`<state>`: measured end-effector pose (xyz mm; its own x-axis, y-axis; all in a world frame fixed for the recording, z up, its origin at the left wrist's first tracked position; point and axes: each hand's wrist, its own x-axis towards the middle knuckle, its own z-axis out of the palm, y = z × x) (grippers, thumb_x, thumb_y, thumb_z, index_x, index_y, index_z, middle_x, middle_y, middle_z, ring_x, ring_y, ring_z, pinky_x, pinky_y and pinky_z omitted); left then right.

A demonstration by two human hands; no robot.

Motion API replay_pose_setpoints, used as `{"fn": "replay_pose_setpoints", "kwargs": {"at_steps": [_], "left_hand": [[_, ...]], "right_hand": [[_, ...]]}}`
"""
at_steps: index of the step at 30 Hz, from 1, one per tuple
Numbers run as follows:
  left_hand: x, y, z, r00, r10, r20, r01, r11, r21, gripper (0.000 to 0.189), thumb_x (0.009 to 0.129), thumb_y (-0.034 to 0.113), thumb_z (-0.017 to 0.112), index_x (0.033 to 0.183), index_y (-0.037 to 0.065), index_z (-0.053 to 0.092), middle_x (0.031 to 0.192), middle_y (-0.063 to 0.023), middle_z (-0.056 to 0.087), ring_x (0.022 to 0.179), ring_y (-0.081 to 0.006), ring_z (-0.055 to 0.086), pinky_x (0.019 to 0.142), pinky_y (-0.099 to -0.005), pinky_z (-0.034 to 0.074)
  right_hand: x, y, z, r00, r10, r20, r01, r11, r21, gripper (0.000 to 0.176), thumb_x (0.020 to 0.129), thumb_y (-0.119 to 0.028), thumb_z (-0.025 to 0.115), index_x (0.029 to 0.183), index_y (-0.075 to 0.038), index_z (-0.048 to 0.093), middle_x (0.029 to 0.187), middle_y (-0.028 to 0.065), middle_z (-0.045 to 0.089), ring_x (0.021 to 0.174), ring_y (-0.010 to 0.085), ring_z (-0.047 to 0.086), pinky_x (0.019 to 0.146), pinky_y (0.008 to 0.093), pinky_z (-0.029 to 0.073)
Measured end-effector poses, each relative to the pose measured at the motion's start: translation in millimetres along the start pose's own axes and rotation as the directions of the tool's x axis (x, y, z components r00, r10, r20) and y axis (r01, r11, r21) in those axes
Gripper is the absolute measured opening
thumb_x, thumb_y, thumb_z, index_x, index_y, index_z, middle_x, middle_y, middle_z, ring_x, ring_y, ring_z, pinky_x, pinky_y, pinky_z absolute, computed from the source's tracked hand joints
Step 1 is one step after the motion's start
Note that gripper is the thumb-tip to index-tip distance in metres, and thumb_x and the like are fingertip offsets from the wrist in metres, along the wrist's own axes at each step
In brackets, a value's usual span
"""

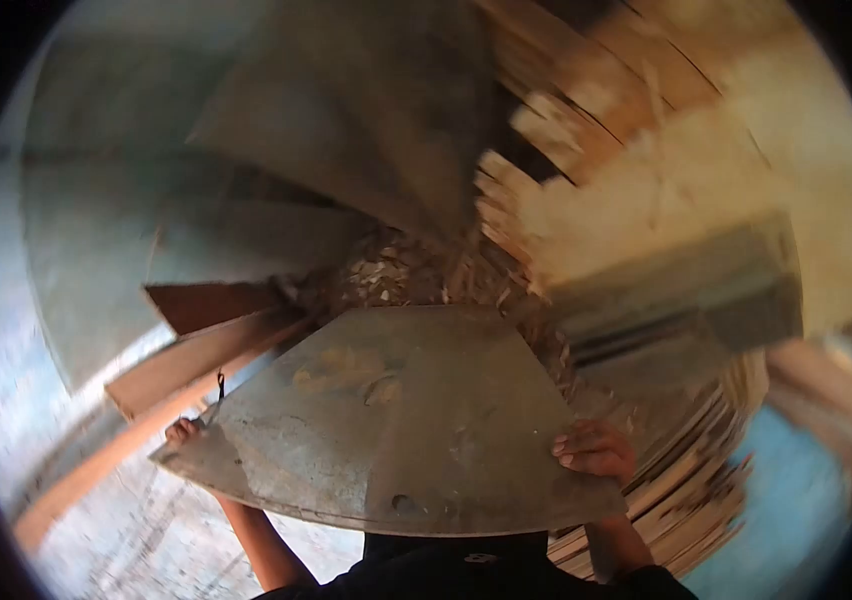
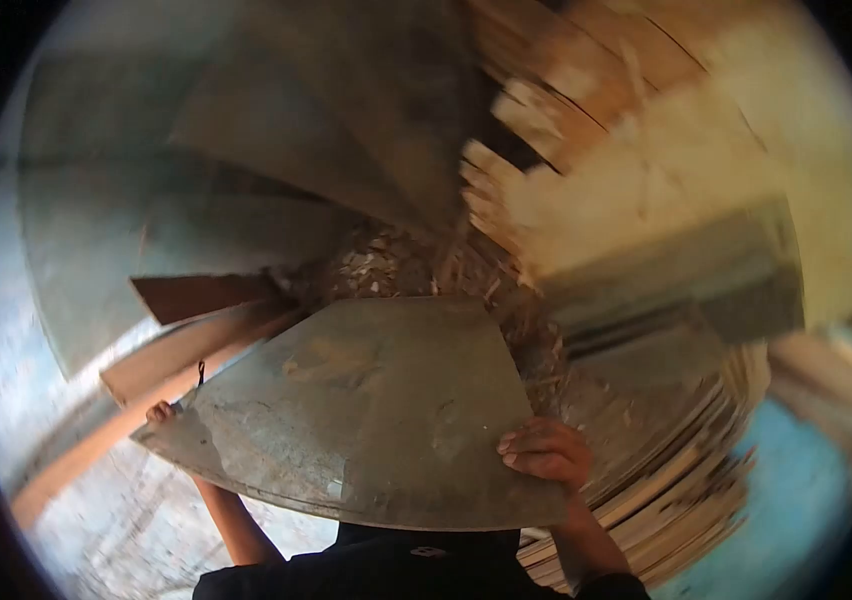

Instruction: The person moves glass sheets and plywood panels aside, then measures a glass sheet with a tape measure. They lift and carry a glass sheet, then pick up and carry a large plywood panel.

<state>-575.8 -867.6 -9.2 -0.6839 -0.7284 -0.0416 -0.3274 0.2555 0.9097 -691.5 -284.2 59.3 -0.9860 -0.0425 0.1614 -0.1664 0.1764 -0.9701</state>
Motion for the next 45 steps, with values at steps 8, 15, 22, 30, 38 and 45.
{"fn": "replay_pose_setpoints", "kwargs": {"at_steps": [8, 15, 22, 30, 38, 45], "left_hand": [[-78, 102, 179, 0.874, 0.153, 0.461, 0.072, 0.898, -0.435, 0.027, 0.105, 0.039, 0.047, 0.101, 0.012, 0.044, 0.099, -0.0019, 0.043, 0.093, -0.0142, 0.045, 0.092, -0.027, 0.036], [-278, 181, 361, 0.564, 0.199, 0.802, 0.277, 0.869, -0.41, 0.032, 0.102, 0.041, 0.059, 0.117, 0.014, 0.049, 0.107, -0.0011, 0.049, 0.11, -0.0159, 0.051, 0.103, -0.0372, 0.044], [-466, 170, 468, 0.386, 0.193, 0.902, 0.102, 0.963, -0.25, 0.045, 0.1, 0.055, 0.057, 0.114, 0.013, 0.051, 0.112, -0.0049, 0.05, 0.108, -0.019, 0.052, 0.102, -0.0391, 0.043], [-643, 130, 528, 0.312, 0.152, 0.938, 0.128, 0.971, -0.2, 0.037, 0.107, 0.046, 0.05, 0.111, 0.009, 0.052, 0.109, -0.0089, 0.056, 0.104, -0.019, 0.055, 0.095, -0.0357, 0.045], [-704, 85, 564, 0.281, 0.122, 0.952, 0.118, 0.98, -0.16, 0.027, 0.106, 0.03, 0.059, 0.106, 0.003, 0.053, 0.102, -0.0088, 0.06, 0.085, -0.0128, 0.055, 0.08, -0.0285, 0.046], [-729, 96, 604, 0.387, 0.025, 0.922, 0.073, 0.996, -0.058, 0.035, 0.109, 0.038, 0.053, 0.093, 0.007, 0.053, 0.082, 0.0002, 0.054, 0.078, -0.0106, 0.051, 0.075, -0.0293, 0.042]], "right_hand": [[-162, -4, -161, 0.895, 0.095, -0.437, -0.024, 0.986, 0.164, 0.031, 0.092, -0.031, 0.073, 0.083, -0.002, 0.067, 0.085, 0.0137, 0.071, 0.077, 0.025, 0.071, 0.075, 0.0371, 0.057], [-312, 13, -294, 0.7, 0.096, -0.708, -0.121, 0.993, 0.015, 0.04, 0.1, -0.042, 0.063, 0.089, -0.004, 0.065, 0.087, 0.0113, 0.067, 0.084, 0.0214, 0.066, 0.076, 0.034, 0.055], [-461, 42, -441, 0.434, 0.181, -0.883, -0.183, 0.977, 0.11, 0.024, 0.091, -0.026, 0.075, 0.087, -0.004, 0.064, 0.085, 0.0093, 0.059, 0.079, 0.0199, 0.058, 0.069, 0.0354, 0.051], [-548, 104, -601, 0.4, 0.23, -0.887, -0.465, 0.885, 0.02, 0.043, 0.086, -0.045, 0.081, 0.099, -0.01, 0.058, 0.098, 0.0036, 0.054, 0.091, 0.0174, 0.058, 0.087, 0.0342, 0.048], [-587, 188, -698, 0.443, 0.335, -0.831, -0.577, 0.817, 0.021, 0.05, 0.083, -0.045, 0.082, 0.109, -0.007, 0.063, 0.108, 0.0057, 0.062, 0.1, 0.0182, 0.061, 0.091, 0.0355, 0.047], [-556, 229, -742, 0.407, 0.376, -0.833, -0.735, 0.675, -0.054, 0.074, 0.082, -0.056, 0.081, 0.128, 0.0, 0.063, 0.112, 0.0081, 0.065, 0.106, 0.0211, 0.06, 0.097, 0.0374, 0.046]]}}
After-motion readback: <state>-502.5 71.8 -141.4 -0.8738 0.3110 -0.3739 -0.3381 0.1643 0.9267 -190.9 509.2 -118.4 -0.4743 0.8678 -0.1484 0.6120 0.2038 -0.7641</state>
